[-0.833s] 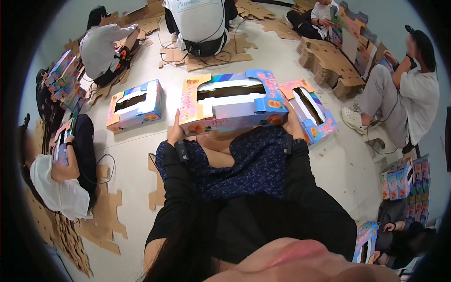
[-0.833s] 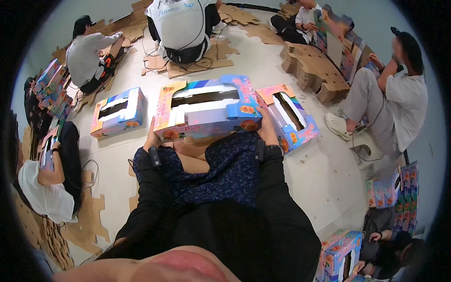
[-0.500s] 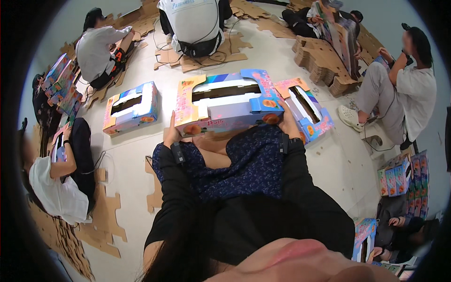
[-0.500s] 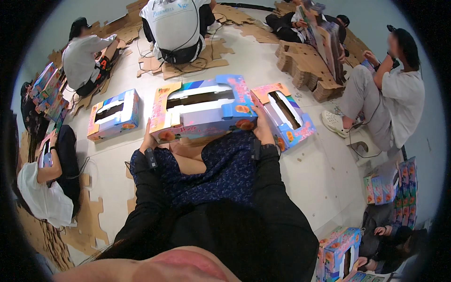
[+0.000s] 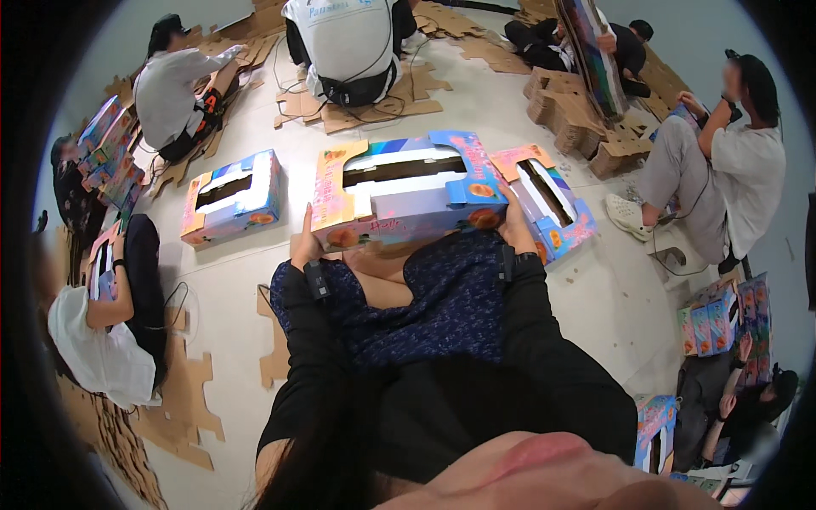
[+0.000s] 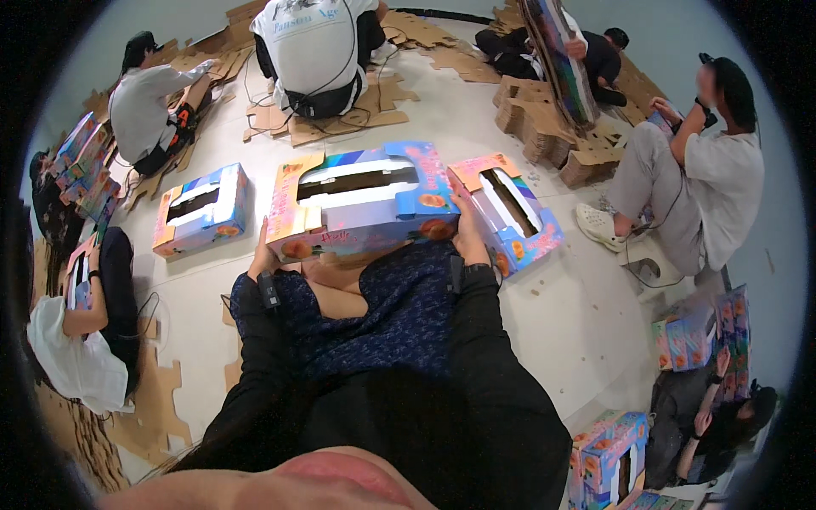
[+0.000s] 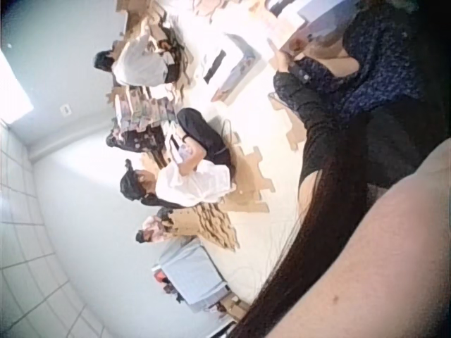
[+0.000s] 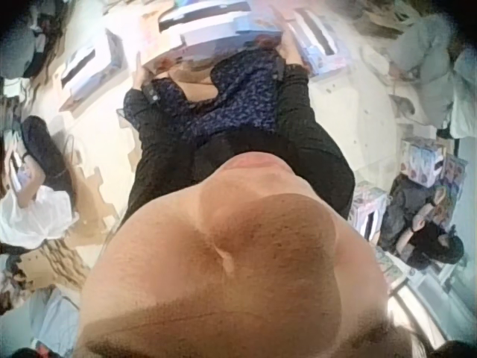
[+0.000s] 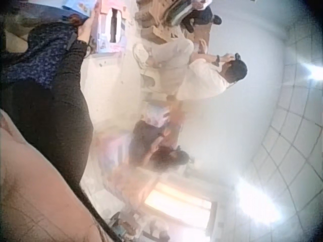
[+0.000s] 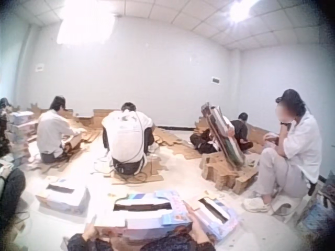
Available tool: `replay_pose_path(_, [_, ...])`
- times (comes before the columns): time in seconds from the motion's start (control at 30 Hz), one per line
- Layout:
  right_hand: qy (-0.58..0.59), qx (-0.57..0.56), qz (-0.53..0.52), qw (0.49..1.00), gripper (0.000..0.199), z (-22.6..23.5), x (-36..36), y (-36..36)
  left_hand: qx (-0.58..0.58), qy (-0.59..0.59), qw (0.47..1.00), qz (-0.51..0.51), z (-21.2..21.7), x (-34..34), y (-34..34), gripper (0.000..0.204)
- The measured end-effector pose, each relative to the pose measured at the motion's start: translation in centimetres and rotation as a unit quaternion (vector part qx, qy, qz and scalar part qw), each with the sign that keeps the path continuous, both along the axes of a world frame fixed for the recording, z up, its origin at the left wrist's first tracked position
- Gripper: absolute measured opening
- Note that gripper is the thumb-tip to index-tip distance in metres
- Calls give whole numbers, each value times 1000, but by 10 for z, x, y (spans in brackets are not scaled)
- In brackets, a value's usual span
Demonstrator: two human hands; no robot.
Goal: Folding and assembling cardboard packaging boxes while sitting on the floor.
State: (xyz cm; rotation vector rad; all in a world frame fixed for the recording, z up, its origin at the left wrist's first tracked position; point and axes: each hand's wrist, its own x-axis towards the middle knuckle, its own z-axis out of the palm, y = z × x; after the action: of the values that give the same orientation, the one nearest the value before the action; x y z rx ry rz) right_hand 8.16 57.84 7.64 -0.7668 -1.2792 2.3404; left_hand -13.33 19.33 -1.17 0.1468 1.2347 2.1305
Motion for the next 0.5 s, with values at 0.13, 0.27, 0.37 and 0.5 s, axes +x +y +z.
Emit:
replay_pose_path(0.13, [9, 9, 21, 1000, 51, 1, -5, -4, -22, -3, 1000, 0, -28, -19, -14, 68])
replay_pose_path(0.27, [50, 42, -6, 998, 48, -22, -10, 15, -57, 4, 998, 31, 20, 12, 15, 68])
replay_pose_path(0.37, [39, 100, 4, 994, 69, -31, -14, 13, -85, -36, 995, -23, 58, 36, 13, 71])
replay_pose_path(0.5, [52, 131, -4, 990, 67, -39, -20, 13, -109, -103, 989, 19, 79, 46, 14, 76])
